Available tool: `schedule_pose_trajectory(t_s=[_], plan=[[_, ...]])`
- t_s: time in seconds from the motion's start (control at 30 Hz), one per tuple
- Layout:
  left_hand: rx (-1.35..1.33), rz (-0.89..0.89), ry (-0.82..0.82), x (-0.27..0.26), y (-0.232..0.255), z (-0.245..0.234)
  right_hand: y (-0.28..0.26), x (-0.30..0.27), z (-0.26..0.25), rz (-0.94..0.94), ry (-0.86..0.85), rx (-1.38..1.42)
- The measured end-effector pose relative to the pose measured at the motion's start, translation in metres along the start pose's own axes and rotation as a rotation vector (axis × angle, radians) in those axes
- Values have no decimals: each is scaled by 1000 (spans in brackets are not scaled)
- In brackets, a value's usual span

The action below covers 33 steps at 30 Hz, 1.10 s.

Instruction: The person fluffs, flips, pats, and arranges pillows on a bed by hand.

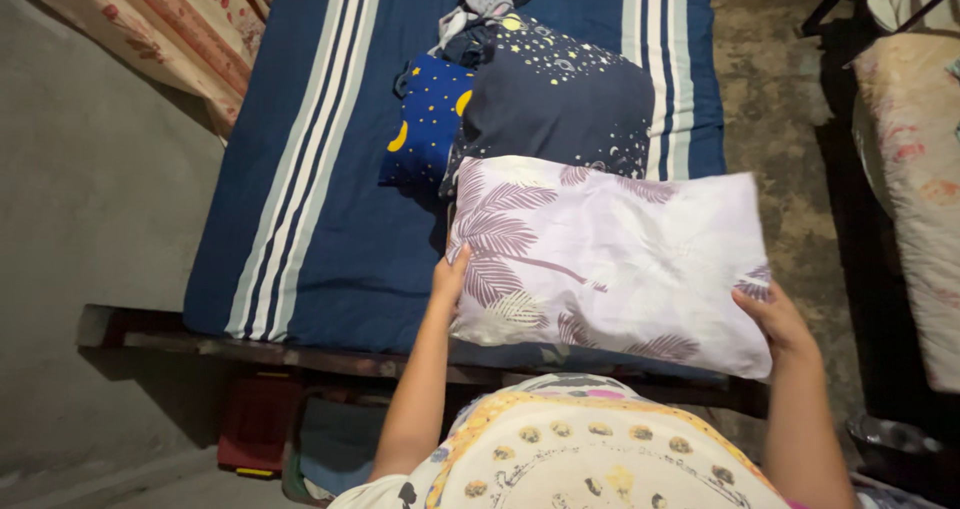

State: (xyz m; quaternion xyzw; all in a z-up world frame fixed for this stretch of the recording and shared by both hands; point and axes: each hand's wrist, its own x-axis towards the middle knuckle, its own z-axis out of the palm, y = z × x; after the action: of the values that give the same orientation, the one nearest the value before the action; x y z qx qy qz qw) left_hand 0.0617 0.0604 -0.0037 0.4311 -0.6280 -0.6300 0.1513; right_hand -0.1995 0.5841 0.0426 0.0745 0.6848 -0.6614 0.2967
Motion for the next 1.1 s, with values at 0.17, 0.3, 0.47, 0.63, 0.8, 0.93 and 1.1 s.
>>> schedule_pose_trajectory(t_s=[0.17,0.3,0.47,0.63,0.8,0.93,1.1], plan=[[-195,71,-121,2,31,-65,-9,-3,23,-243,-71,29],[-344,155,-319,-3,64,-141,-21,2,71,-301,-147,71],[7,120,95,7,79,-209,-32,-11,189,-225,-155,73],[467,141,261,-2,72,-269,-2,-39,320,-188,-215,-28],[671,-73,271,-5,57,-317,58,-48,398,-70,-289,-10],[702,-42,362,16,31,-364,99,-38,433,-92,-367,42],[706,81,498,47,23,-416,115,-27,475,-100,-380,38]])
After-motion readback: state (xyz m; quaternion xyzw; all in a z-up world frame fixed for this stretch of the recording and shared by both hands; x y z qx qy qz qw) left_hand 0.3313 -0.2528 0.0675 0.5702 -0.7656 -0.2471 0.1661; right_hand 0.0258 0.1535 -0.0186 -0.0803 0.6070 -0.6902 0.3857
